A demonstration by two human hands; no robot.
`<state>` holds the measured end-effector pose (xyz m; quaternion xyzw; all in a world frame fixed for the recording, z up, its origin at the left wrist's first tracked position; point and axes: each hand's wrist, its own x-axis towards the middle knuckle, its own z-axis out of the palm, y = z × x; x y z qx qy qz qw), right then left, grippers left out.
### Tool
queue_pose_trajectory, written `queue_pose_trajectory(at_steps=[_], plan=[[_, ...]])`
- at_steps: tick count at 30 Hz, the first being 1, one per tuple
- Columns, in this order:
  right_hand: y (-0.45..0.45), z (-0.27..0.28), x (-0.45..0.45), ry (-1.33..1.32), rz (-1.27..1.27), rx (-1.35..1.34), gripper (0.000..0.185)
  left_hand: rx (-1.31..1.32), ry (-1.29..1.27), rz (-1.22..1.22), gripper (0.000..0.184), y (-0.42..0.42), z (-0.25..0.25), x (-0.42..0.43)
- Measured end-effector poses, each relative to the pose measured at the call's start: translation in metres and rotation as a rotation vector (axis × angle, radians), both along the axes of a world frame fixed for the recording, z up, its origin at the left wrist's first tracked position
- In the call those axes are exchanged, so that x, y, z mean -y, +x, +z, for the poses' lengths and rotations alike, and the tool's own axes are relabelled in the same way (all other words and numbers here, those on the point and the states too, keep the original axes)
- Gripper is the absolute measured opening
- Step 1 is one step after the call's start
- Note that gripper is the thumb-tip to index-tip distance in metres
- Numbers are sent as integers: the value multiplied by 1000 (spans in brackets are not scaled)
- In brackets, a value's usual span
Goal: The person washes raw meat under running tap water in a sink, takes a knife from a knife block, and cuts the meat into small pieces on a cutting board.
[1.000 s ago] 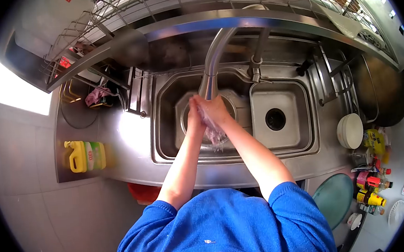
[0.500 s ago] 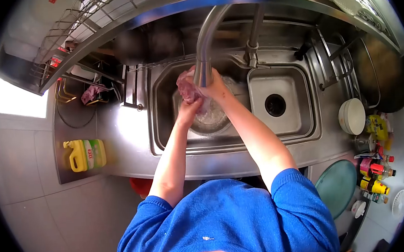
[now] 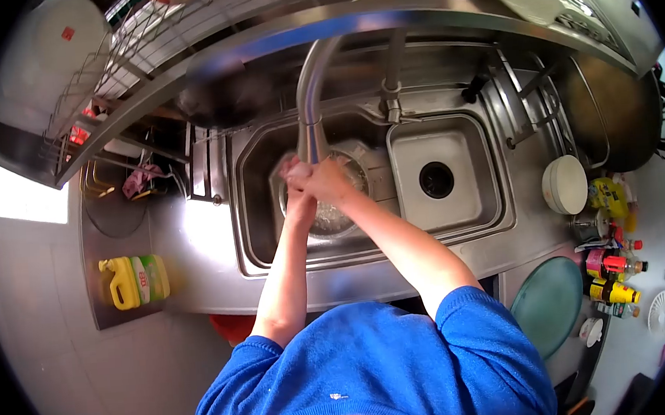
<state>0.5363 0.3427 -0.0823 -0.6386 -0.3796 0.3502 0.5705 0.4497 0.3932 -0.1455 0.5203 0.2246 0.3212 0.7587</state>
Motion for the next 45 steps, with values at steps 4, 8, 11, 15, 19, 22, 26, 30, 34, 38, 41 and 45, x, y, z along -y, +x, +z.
queue_pose_trajectory(at_steps=[4, 8, 11, 15, 19, 22, 26, 30, 34, 38, 41, 45], plan=[[11, 48, 15, -210, -17, 220, 33, 236, -386, -37, 57, 12, -10, 7], [30, 10, 21, -157, 26, 940, 39, 224, -685, -3, 50, 35, -34, 11], [27, 2, 36, -27, 36, 1026, 45, 569, -746, -34, 58, 53, 1, 22], [20, 9, 38, -74, 105, 907, 39, 776, -680, -133, 63, 77, -16, 31], [40, 23, 5, -217, 58, 635, 26, 422, -682, 202, 65, 68, -10, 42], [73, -12, -10, -138, -67, 636, 21, 181, -859, -173, 66, 32, -9, 21], [129, -6, 28, 64, -289, 1015, 21, 139, -890, -42, 69, 26, 26, 19], [176, -29, 72, -213, -412, 1140, 23, 411, -967, -74, 43, 19, 24, 13], [195, -33, 87, -431, -280, 924, 24, 203, -485, -18, 54, 20, 28, 1], [196, -16, 84, -508, -332, 750, 27, 44, -472, 15, 62, 1, 20, -6], [210, -17, 73, -436, -425, 659, 29, 179, -479, 18, 54, -26, 9, -9], [222, -27, 61, -328, -548, 462, 33, 274, -396, 27, 61, -61, 20, -16]])
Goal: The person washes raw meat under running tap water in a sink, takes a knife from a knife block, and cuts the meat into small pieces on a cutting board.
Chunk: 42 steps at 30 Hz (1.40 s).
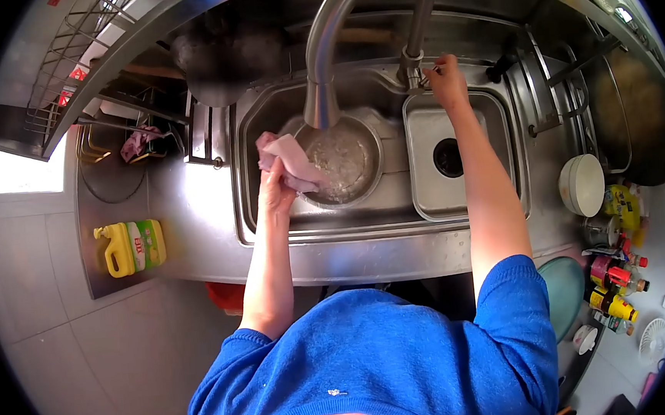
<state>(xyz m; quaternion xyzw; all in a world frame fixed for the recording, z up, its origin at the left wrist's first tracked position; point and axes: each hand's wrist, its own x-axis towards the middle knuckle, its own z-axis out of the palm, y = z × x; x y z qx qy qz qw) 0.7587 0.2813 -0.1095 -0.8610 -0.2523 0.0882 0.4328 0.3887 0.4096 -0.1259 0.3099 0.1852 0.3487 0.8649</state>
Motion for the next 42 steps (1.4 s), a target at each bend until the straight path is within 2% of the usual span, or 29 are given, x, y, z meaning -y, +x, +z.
queue_pose_trajectory(at_steps=[1, 3, 4, 5, 6, 7, 8, 10, 11, 13, 17, 20, 22, 23, 25, 26, 28, 29, 31, 34, 40, 42], plan=[[-7, -3, 3, -2, 0, -6, 33, -38, 33, 43, 62, -9, 3, 0], [-31, -1, 11, 224, -177, -246, 34, 6, -26, 122, 56, -25, 5, -1], [-55, -3, 16, 261, -107, -232, 34, 8, -30, 143, 56, -34, 2, -3], [-86, -15, 22, 296, -36, -219, 34, 11, 85, 113, 65, -42, 4, -5], [-115, -58, 24, 127, 73, -181, 33, 1, 53, 116, 62, -48, 10, -3], [-161, -28, 28, -73, 243, -194, 35, -17, 22, 141, 59, -56, 8, -3], [-179, -75, 29, -204, 284, -116, 40, -38, -8, 165, 57, -63, 5, -3], [-201, -126, 36, -407, 186, 64, 43, -25, 2, 184, 55, -76, 0, -4], [-197, -139, 31, -399, 187, 72, 43, -12, 10, 203, 53, -79, -1, -5], [-192, -150, 24, -247, 31, -972, 43, -21, -5, 223, 53, -83, 4, -3], [-191, -145, 20, -217, 20, -984, 34, -17, -7, 241, 50, -89, 11, -2], [-198, -103, 12, -92, 48, -833, 26, -18, 6, 228, 48, -95, 9, -3], [-197, -85, 7, -166, 235, -306, 32, -23, 2, 219, 48, -96, 6, -8], [-196, -77, 2, -160, 223, -299, 32, 3, -49, 216, 50, -97, 5, -10], [-204, -48, -10, -272, 342, 35, 28, 25, -106, 220, 52, -94, 10, -10], [-211, -33, -11, -269, 327, 38, 28, 29, -103, 206, 52, -94, 11, -9], [-224, -3, -15, -311, 521, 115, 23, 108, -67, 158, 53, -94, 10, -12], [-227, 0, -17, -308, 511, 118, 23, 109, -22, 150, 54, -93, 9, -14], [-233, 8, -20, -242, 726, 355, 16, 87, -33, 171, 54, -92, 16, -10], [-233, 28, -13, -172, 802, 463, 13, 59, -9, 189, 55, -96, 13, -11], [-222, 92, 42, -204, 799, 684, 10, 63, -50, 75, 61, -114, 16, -14], [-220, 112, 73, -110, 743, 693, 13, 46, 11, 41, 62, -116, 9, -19]])
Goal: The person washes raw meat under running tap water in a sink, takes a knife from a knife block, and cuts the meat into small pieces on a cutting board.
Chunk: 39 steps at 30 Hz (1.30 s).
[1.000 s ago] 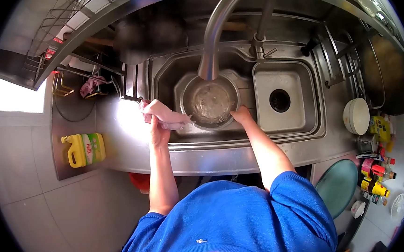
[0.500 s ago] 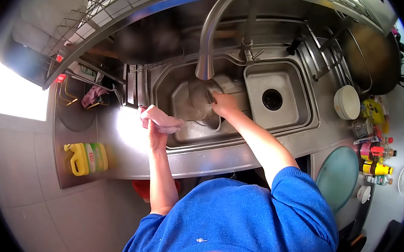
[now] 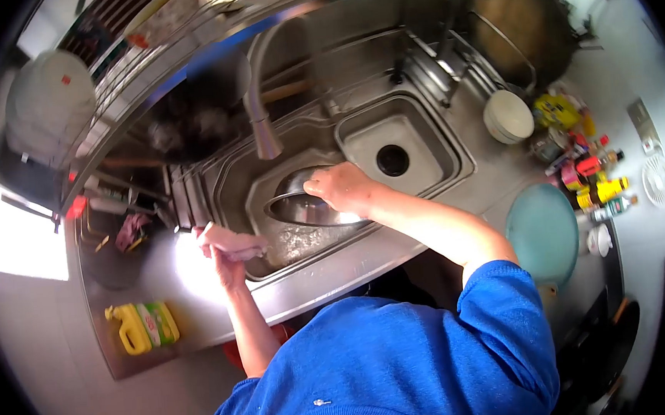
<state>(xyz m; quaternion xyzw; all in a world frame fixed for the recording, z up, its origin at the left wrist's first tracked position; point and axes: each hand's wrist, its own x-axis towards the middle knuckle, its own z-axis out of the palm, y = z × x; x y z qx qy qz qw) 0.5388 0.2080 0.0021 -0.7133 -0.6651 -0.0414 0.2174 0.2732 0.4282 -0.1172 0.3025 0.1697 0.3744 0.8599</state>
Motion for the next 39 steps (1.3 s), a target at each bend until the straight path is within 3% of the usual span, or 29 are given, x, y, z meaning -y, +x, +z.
queue_pose_trajectory(at_steps=[2, 6, 8, 9, 10, 12, 14, 16, 18, 20, 22, 25, 27, 28, 29, 30, 34, 38, 39], plan=[[6, 17, 34, 49, -86, -10, 13, -47, -18, -37, 63, -1, -2, -2], [26, 35, 100, 90, -566, 93, 7, -157, 23, -103, 63, 3, -9, -3], [41, 37, 127, 273, -775, -86, 8, -202, -11, -76, 58, 13, -12, -2], [55, 30, 139, 212, -931, -227, 16, -206, 38, -122, 53, 17, -13, -3], [70, 7, 150, 228, -974, -219, 16, -180, 73, -128, 50, 25, -8, 3], [101, -50, 169, 425, -1151, -573, 14, -113, 71, -128, 58, 39, 13, 24], [105, -90, 174, 604, -1161, -759, 14, -4, 37, -297, 57, 50, 5, 21], [117, -148, 174, 567, -1117, -849, 16, -17, 36, -311, 54, 67, 9, 32], [104, -156, 172, 628, -1012, -1304, 22, -43, 85, -344, 51, 86, 34, 64], [88, -148, 182, 519, -945, -1480, 31, -59, 82, -345, 51, 109, 40, 86], [66, -118, 213, 321, -918, -1455, 33, -54, 142, -317, 51, 138, 59, 133], [52, -135, 276, 167, -842, -1177, 30, -27, 253, -498, 63, 185, 67, 200], [26, -149, 336, 446, -747, -1415, 15, -1, 348, -702, 79, 223, 84, 268], [9, -102, 374, 304, -869, -1295, 14, 85, 441, -785, 82, 241, 116, 324], [3, -139, 405, 334, -893, -1223, 13, 42, 418, -796, 79, 257, 112, 358], [-6, -147, 440, 388, -908, -1117, 14, 61, 400, -1049, 73, 274, 104, 378], [-52, -112, 530, 636, -1253, -1106, 15, 18, -22, -1484, 61, 320, 39, 500], [-67, -84, 562, 791, -1353, -905, 21, -108, -120, -1441, 51, 315, 37, 617], [-67, -76, 565, 940, -1372, -1029, 23, -189, -172, -1443, 51, 312, 44, 634]])
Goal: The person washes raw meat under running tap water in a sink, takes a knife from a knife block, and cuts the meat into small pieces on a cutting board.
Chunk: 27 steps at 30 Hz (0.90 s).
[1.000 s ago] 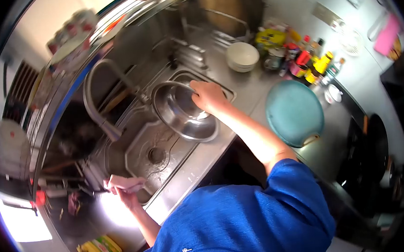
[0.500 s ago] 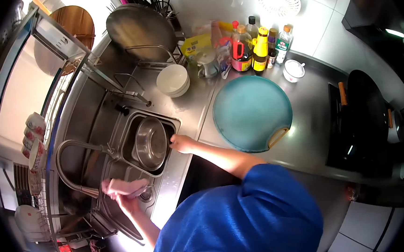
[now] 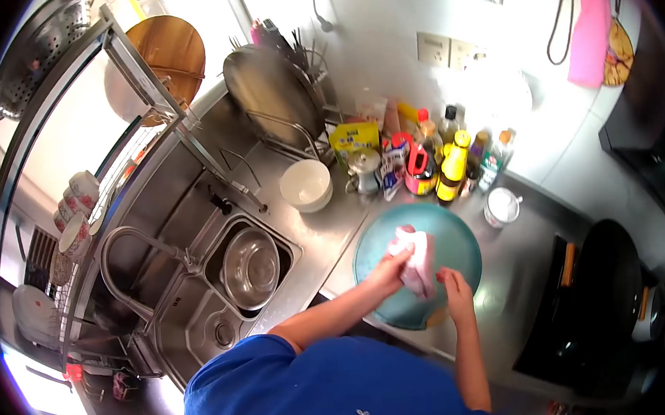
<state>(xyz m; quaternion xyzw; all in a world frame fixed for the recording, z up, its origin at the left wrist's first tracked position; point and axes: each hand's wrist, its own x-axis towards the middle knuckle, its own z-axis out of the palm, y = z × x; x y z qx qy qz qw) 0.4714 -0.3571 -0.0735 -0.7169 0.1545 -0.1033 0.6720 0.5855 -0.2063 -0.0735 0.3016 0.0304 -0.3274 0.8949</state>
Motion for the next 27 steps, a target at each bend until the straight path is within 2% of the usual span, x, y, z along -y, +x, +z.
queue_pose_trajectory(at_steps=[1, 2, 4, 5, 7, 8, 9, 10, 11, 12, 16, 17, 20, 21, 23, 25, 26, 27], plan=[[0, 4, 2, 166, -77, -36, 24, -92, 14, -13, 51, -3, 2, 13], [2, 4, 4, 153, -71, -24, 24, -79, 0, -8, 51, -3, -8, 24], [8, 5, 10, 226, -91, -72, 26, -284, -48, 23, 58, 7, -47, 38], [10, -1, 15, 214, -84, -61, 26, -272, -62, 26, 58, 11, -64, 39], [23, -12, 19, -215, -111, -36, 25, -263, 327, 93, 62, 23, -83, 28], [33, -9, 19, -238, -111, -41, 24, -253, 313, 105, 62, 27, -86, 19], [47, 3, 16, -249, -100, -26, 24, -206, 484, 5, 64, 29, -78, 3], [62, 19, 11, -398, -55, -1, 24, -161, 656, -100, 67, 31, -70, -13], [77, 38, 2, -546, -13, 23, 24, -16, 779, -116, 68, 29, -48, -31], [100, 64, -10, -619, 22, 176, 26, 132, 902, -128, 69, 30, -28, -49], [213, 185, -76, -778, 213, 531, 21, 233, 839, -82, 68, 51, -20, -116], [249, 211, -89, -926, 242, 769, 22, 244, 790, 21, 66, 57, -15, -132], [361, 273, -133, -1044, 276, 860, 21, 261, 708, 314, 59, 73, -1, -187], [391, 298, -150, -994, 287, 787, 24, 271, 703, 415, 57, 77, 0, -205], [469, 323, -170, -1047, 228, 834, 30, 202, 694, 552, 52, 77, 11, -245], [517, 343, -187, -1217, 131, 738, 32, 91, 683, 663, 52, 78, -10, -284], [538, 346, -191, -1220, 124, 740, 32, 50, 675, 699, 51, 75, -13, -301], [560, 346, -195, -1200, 177, 553, 34, 10, 666, 736, 50, 72, -16, -316]])
